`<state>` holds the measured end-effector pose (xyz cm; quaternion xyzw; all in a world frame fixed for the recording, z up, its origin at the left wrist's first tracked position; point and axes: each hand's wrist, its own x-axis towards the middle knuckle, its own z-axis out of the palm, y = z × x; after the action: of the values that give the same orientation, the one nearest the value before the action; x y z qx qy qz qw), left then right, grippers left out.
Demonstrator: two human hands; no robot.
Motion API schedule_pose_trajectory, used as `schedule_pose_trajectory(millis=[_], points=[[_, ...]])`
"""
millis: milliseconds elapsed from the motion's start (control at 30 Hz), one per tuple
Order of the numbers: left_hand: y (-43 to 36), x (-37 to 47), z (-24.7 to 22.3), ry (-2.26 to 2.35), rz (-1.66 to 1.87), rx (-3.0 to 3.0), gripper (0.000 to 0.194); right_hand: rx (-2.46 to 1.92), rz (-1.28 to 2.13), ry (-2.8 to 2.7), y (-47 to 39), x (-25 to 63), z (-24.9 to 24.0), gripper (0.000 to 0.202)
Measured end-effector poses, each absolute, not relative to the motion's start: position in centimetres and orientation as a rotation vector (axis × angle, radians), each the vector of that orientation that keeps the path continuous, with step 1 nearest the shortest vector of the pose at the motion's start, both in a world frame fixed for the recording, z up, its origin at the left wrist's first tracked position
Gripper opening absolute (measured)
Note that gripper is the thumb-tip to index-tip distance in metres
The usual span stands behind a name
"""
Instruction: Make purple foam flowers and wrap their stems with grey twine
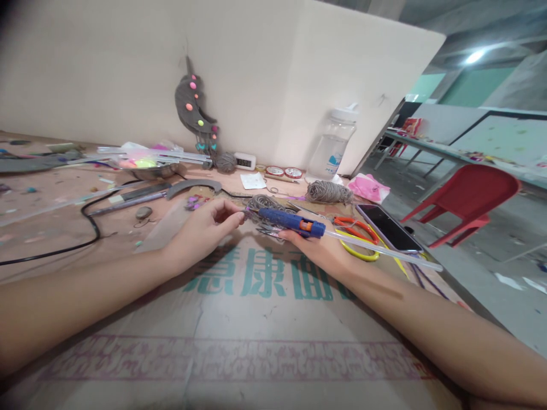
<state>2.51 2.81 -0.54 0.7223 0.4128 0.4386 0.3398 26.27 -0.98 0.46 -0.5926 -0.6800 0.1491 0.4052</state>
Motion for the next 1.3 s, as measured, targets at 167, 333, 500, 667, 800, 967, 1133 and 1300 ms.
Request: schedule_pose_trajectory(millis=[167, 333, 500, 667, 800, 967, 1133, 1300], points=[[3.1, 2.5, -0.7, 1.076, 1.148, 1.831, 0.017, -1.502, 0.39, -1.771, -1.1, 26.2, 0.7, 0.02], [4.0, 2.4, -0.9, 1.109, 1.17, 1.666, 0.019, -1.479, 0.409, -1.806, -0.9, 26.7, 0.7, 0.023], [4.0, 2.5, -1.1, 1.097, 1.168, 1.653, 0.018, -1.283, 0.553, -1.765, -1.0, 26.7, 2.1, 0.032], [2.6, 2.8, -1.2, 0.966, 1.065, 1.956, 0.014, -0.988, 0.727, -1.507, -1.7, 26.0, 4.5, 0.032], [2.2, 2.9, -1.3, 0.949, 1.035, 2.003, 0.016, -1.058, 0.652, -1.476, -0.7, 25.8, 6.3, 0.033], [2.4, 2.9, -1.2, 0.968, 1.021, 1.985, 0.015, -1.247, 0.398, -1.637, 3.6, 25.4, 8.4, 0.039], [2.3, 2.8, -1.1, 0.972, 1.0, 1.972, 0.016, -1.55, 0.336, -1.783, 10.5, 24.4, 8.0, 0.029], [2.2, 2.8, -0.9, 0.981, 1.009, 1.967, 0.015, -1.658, 0.427, -1.839, 15.9, 23.7, 4.4, 0.025]])
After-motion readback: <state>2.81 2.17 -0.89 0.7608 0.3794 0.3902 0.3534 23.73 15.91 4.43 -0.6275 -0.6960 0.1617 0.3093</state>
